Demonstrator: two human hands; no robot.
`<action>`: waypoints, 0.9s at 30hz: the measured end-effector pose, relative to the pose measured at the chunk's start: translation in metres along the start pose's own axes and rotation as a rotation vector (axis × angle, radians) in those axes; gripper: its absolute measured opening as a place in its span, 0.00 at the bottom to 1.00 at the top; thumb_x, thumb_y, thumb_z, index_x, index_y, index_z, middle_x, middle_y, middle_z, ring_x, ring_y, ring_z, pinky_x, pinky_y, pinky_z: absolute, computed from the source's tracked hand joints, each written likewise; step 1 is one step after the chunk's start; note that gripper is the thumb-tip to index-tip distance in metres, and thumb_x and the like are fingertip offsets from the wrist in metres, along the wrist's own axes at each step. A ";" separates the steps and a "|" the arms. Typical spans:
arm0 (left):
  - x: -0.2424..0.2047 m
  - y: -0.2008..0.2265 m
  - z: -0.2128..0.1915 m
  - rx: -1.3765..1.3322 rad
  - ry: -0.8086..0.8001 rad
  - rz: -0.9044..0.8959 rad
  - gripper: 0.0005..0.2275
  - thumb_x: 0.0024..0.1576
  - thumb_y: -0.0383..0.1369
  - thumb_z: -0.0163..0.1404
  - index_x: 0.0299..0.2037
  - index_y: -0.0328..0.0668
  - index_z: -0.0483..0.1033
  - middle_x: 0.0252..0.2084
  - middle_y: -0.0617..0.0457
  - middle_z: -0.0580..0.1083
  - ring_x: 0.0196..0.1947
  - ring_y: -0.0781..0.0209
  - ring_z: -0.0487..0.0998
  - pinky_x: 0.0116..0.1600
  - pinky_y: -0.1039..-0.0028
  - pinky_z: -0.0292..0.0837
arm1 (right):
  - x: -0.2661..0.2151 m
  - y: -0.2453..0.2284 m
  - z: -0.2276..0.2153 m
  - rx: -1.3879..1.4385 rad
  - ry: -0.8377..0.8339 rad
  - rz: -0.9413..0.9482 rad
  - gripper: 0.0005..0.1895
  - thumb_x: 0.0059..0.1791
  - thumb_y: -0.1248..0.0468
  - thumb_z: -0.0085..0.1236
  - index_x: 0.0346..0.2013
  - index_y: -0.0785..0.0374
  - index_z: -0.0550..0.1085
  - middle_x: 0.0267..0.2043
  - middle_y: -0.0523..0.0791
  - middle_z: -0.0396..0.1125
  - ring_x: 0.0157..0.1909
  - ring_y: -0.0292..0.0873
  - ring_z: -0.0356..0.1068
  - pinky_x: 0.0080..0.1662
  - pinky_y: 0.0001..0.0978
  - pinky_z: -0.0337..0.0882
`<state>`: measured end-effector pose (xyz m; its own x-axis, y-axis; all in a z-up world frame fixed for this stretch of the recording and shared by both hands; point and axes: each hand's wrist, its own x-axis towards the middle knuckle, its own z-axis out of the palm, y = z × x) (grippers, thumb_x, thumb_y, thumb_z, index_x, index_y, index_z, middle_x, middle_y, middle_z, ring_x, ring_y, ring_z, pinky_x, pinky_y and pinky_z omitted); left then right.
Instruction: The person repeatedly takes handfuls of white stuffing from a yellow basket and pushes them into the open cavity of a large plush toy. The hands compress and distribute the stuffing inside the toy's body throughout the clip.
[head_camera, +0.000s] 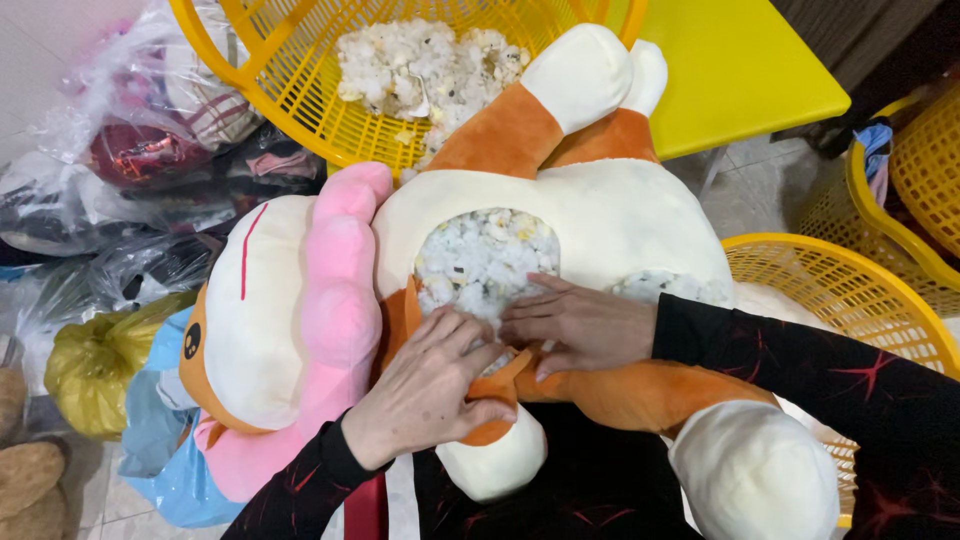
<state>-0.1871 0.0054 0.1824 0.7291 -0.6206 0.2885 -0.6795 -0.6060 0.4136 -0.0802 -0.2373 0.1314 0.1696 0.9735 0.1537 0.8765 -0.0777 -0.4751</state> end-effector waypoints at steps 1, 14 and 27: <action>-0.001 -0.001 0.002 0.019 -0.007 -0.012 0.21 0.47 0.41 0.61 0.43 0.29 0.80 0.41 0.42 0.74 0.49 0.43 0.71 0.64 0.52 0.59 | 0.004 0.000 0.000 0.005 -0.024 0.027 0.26 0.46 0.58 0.61 0.57 0.66 0.71 0.59 0.52 0.68 0.66 0.52 0.62 0.70 0.62 0.39; 0.004 -0.051 -0.002 -0.226 -0.407 -0.124 0.10 0.60 0.36 0.52 0.35 0.36 0.78 0.31 0.42 0.77 0.39 0.42 0.78 0.47 0.56 0.70 | 0.018 -0.004 0.003 0.206 -0.091 0.276 0.10 0.51 0.61 0.57 0.44 0.61 0.72 0.41 0.48 0.73 0.49 0.51 0.72 0.51 0.44 0.69; -0.013 -0.016 0.020 0.076 -0.223 0.003 0.06 0.57 0.30 0.53 0.35 0.32 0.76 0.19 0.41 0.72 0.24 0.42 0.76 0.34 0.58 0.71 | 0.071 0.020 0.028 -0.349 0.026 -0.102 0.34 0.54 0.54 0.51 0.70 0.69 0.58 0.76 0.55 0.46 0.76 0.50 0.45 0.68 0.59 0.45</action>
<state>-0.1869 0.0132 0.1548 0.6967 -0.7119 0.0886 -0.6921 -0.6345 0.3441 -0.0633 -0.1639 0.1088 0.0809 0.9745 0.2094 0.9897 -0.0536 -0.1328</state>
